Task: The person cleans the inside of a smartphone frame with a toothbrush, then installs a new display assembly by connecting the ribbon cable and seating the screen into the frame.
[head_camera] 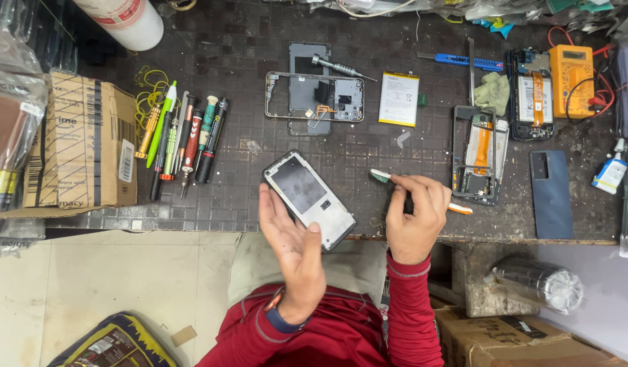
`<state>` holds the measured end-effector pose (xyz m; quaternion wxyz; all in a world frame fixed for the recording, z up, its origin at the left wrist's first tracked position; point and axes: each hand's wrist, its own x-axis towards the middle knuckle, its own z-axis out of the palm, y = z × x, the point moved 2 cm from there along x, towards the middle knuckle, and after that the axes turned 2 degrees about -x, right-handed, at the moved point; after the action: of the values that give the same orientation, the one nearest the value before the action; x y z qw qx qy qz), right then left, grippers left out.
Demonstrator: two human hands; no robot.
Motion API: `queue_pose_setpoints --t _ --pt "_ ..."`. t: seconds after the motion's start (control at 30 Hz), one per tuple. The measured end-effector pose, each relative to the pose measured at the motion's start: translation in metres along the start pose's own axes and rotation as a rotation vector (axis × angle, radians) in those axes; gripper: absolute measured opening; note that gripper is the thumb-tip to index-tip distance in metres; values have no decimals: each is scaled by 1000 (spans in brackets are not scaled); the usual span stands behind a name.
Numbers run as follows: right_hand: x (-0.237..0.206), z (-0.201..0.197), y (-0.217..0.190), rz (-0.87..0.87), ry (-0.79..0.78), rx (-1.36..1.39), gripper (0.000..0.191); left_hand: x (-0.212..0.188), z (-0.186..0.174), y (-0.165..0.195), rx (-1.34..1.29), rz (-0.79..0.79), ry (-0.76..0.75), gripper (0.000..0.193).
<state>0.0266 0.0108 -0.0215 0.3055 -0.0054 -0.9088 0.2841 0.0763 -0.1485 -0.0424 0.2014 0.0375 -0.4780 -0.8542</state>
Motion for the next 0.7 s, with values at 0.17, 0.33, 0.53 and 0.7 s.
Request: queue_pose_setpoints --t 0.17,0.33,0.53,0.7 --pt "1 -1 0 2 -3 1 18 -4 16 1 150 104 -88 90" --pt "2 -2 -1 5 -6 3 18 -15 27 9 291 145 -146 95" --pt "2 -2 0 6 -8 -7 18 -17 38 19 383 127 -236 97" --pt "4 -3 0 10 -13 -1 20 -15 42 35 343 -11 -329 98"
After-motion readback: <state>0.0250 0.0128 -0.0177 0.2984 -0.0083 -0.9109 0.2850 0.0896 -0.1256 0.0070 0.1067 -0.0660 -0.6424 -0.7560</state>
